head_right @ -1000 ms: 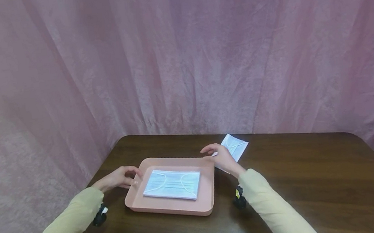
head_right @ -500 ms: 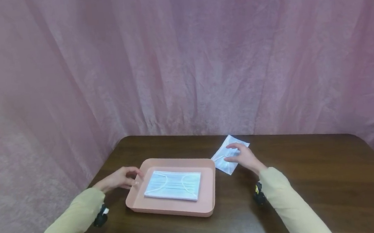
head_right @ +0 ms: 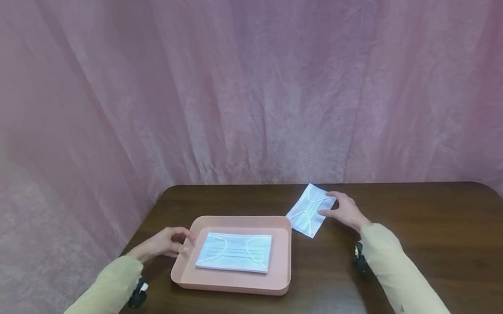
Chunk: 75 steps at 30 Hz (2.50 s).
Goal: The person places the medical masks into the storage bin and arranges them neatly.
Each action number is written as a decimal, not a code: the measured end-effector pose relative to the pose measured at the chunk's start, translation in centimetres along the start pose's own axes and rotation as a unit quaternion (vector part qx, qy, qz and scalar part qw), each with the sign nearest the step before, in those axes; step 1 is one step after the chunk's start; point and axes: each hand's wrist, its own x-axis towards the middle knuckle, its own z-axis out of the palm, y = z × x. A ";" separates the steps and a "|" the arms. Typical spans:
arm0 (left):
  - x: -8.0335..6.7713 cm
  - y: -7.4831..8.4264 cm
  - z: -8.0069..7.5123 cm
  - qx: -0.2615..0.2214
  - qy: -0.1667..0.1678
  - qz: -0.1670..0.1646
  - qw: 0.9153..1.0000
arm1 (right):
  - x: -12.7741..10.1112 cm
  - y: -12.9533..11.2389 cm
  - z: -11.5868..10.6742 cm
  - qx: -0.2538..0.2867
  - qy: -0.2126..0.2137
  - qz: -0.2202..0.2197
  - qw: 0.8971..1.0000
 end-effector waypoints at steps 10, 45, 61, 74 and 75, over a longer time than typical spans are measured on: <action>0.0 -0.1 0.0 0.002 0.008 -0.019 1.000 | 0.8 0.7 -0.1 -0.017 -0.007 0.002 1.000; 0.0 0.2 0.1 0.002 0.001 -0.010 1.000 | 0.6 1.0 0.1 -0.097 0.029 0.027 0.995; -0.2 0.5 0.1 0.007 0.001 -0.009 1.000 | 0.0 0.2 -0.5 -0.012 0.066 0.054 0.996; -0.1 0.4 0.1 0.008 0.004 -0.013 1.000 | -0.2 -0.2 -0.8 0.220 0.042 0.116 0.968; -0.1 0.3 0.1 0.009 0.004 -0.014 1.000 | -0.2 -0.2 -0.9 0.222 0.041 0.116 0.967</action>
